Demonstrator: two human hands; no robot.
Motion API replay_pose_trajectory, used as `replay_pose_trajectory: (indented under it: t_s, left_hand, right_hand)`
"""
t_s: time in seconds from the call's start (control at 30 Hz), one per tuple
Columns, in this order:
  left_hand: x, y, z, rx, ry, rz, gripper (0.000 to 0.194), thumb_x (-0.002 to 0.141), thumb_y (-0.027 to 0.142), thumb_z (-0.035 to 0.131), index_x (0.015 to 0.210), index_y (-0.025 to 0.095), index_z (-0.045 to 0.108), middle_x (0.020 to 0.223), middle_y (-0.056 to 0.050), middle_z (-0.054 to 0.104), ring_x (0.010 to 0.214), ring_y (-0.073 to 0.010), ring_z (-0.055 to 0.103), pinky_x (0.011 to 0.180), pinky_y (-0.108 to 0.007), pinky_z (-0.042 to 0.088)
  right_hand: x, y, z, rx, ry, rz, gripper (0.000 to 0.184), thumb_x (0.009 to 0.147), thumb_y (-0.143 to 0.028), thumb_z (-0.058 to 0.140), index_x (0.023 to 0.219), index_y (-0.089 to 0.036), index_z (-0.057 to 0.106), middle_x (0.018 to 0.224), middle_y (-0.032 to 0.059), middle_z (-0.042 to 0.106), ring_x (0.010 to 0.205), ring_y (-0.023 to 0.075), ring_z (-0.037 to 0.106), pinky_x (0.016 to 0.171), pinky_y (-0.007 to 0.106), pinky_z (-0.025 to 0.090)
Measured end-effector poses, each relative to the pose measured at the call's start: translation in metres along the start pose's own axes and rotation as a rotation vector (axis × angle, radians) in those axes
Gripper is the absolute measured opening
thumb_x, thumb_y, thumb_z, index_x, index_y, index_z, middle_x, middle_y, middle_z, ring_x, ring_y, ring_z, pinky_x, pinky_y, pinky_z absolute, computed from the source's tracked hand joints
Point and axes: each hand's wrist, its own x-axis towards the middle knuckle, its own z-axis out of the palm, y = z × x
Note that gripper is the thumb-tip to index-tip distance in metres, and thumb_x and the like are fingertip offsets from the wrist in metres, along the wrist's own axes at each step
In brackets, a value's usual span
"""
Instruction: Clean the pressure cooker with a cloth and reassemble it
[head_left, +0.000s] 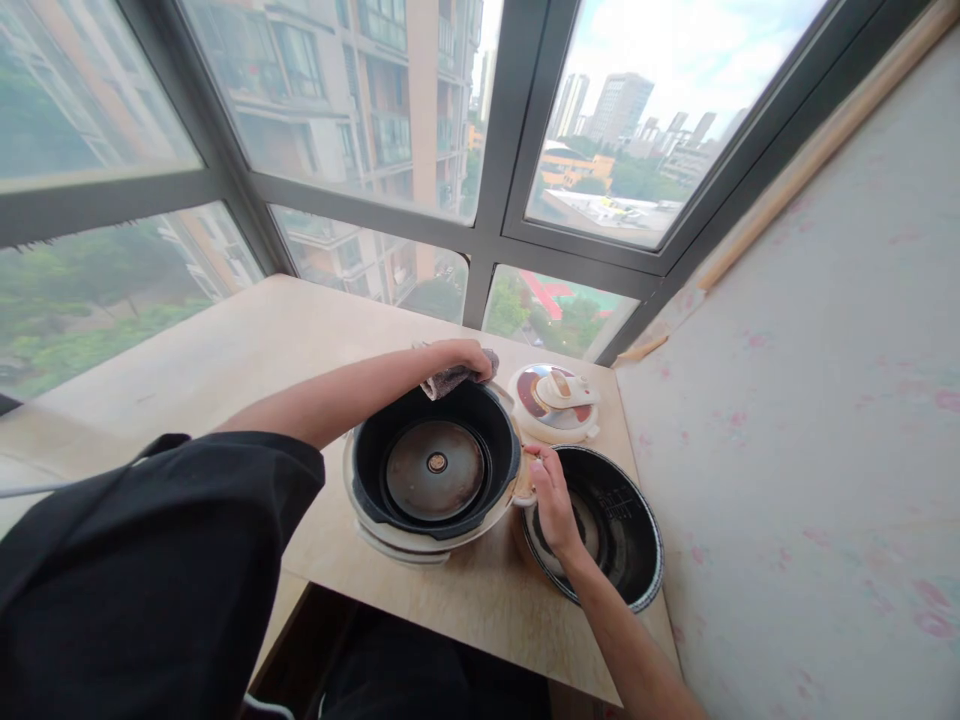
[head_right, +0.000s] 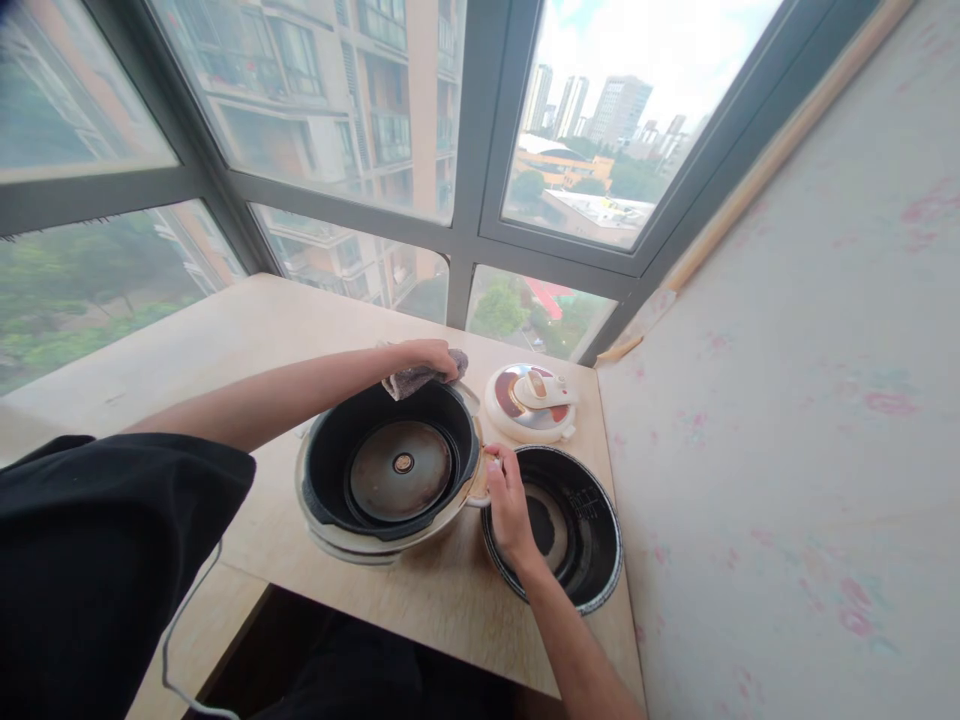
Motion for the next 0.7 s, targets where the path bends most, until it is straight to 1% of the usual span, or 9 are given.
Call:
replay_pose_trajectory:
  t_s: [0.13,0.23,0.37,0.43,0.57,0.63,0.7]
  left_hand:
    - [-0.005,-0.003,0.005,-0.007,0.069,-0.012,0.069,0.056,0.034,0.072,0.122,0.016,0.070,0.116,-0.017,0.073,0.101,-0.0347,0.071,0.082,-0.037,0.057]
    - [-0.007,-0.003,0.010,-0.015,0.104,0.010,0.068,0.056,0.033,0.072,0.122,0.016,0.069,0.118,-0.018,0.073,0.106,-0.0351,0.070,0.086,-0.038,0.056]
    - [-0.006,0.000,0.015,-0.047,0.150,0.016,0.066,0.063,0.036,0.071,0.126,0.017,0.066,0.128,-0.019,0.069,0.117,-0.0356,0.066,0.094,-0.038,0.053]
    - [-0.005,-0.003,0.016,-0.081,0.175,0.002,0.064,0.067,0.038,0.069,0.129,0.019,0.065,0.131,-0.018,0.068,0.120,-0.0351,0.064,0.096,-0.038,0.052]
    - [0.000,-0.016,0.013,-0.182,0.215,-0.050,0.060,0.074,0.038,0.066,0.130,0.018,0.065,0.131,-0.018,0.068,0.118,-0.0327,0.065,0.092,-0.035,0.053]
    - [0.001,-0.023,0.011,-0.235,0.208,-0.068,0.055,0.076,0.037,0.064,0.126,0.015,0.067,0.127,-0.018,0.069,0.111,-0.0306,0.068,0.086,-0.033,0.055]
    - [0.000,-0.027,0.010,-0.287,0.171,-0.059,0.048,0.077,0.035,0.064,0.120,0.013,0.069,0.120,-0.017,0.072,0.100,-0.0271,0.071,0.077,-0.030,0.056]
  right_hand:
    - [-0.001,-0.001,0.000,-0.011,0.007,-0.003,0.037,0.101,-0.051,0.045,0.119,-0.022,0.058,0.117,0.0066,0.062,0.112,0.0232,0.055,0.103,0.039,0.040]
    - [-0.001,-0.001,0.000,-0.009,0.018,-0.017,0.038,0.100,-0.052,0.045,0.118,-0.022,0.059,0.118,0.0068,0.063,0.114,0.0235,0.055,0.105,0.039,0.040]
    - [-0.001,-0.001,0.001,-0.002,0.023,-0.018,0.038,0.100,-0.052,0.046,0.118,-0.022,0.060,0.118,0.0071,0.063,0.115,0.0237,0.056,0.105,0.039,0.041]
    - [-0.002,-0.001,0.002,-0.004,0.027,-0.021,0.038,0.100,-0.052,0.045,0.118,-0.023,0.060,0.119,0.0073,0.063,0.116,0.0239,0.056,0.106,0.040,0.040]
    - [-0.002,-0.001,0.001,-0.014,0.033,-0.028,0.038,0.100,-0.053,0.045,0.118,-0.023,0.060,0.120,0.0077,0.063,0.117,0.0244,0.056,0.108,0.041,0.039]
    - [-0.001,-0.001,0.000,-0.019,0.026,-0.019,0.039,0.100,-0.053,0.045,0.119,-0.023,0.060,0.121,0.0075,0.062,0.117,0.0244,0.055,0.109,0.042,0.039]
    - [-0.001,0.000,0.000,-0.026,0.018,-0.011,0.038,0.100,-0.053,0.045,0.119,-0.023,0.060,0.121,0.0073,0.062,0.117,0.0243,0.056,0.109,0.041,0.039]
